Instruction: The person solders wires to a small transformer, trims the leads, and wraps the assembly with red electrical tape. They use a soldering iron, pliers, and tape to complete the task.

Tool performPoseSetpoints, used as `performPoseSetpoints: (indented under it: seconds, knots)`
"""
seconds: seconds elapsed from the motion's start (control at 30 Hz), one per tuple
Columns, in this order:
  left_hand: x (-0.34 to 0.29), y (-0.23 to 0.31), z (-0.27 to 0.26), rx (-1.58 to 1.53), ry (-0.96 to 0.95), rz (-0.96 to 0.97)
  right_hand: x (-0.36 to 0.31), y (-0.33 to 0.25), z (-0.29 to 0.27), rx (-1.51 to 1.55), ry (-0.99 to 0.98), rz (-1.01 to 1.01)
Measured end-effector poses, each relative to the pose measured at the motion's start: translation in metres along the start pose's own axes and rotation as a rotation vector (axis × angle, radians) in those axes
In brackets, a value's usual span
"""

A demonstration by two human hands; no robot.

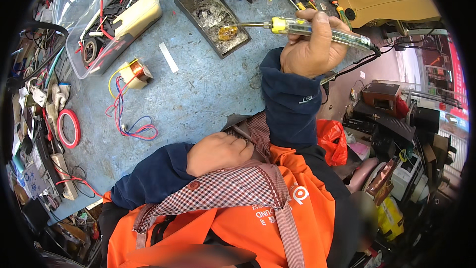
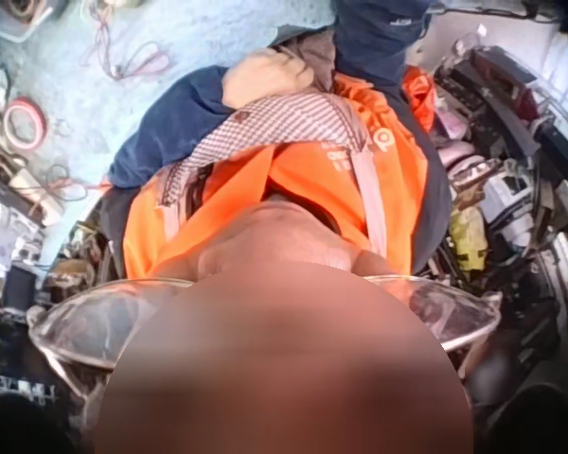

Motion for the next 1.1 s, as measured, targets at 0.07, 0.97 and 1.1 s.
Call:
performPoseSetpoints:
  seconds: [0.07,0.97,1.1]
  knots:
    - [0.000,0.001,-0.001,0.027,-0.007,-0.007,-0.004,-0.001,0.002,-0.081,-0.034,-0.027]
    - [0.001,0.005,-0.007,0.115,0.011,0.011,-0.007,0.001,0.005,-0.039,0.028,-0.002]
    - [0.001,0.005,-0.007,0.105,0.013,0.011,-0.008,-0.003,0.001,0.048,0.016,0.048]
Point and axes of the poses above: each hand's wrist, its own x-axis towards the middle knuckle, its own z-axis out of the palm, y = z × x, the point moved 4 cm from there along x, towards the middle knuckle, and after that the axes turned 6 degrees about -x, right-handed, at the moved point
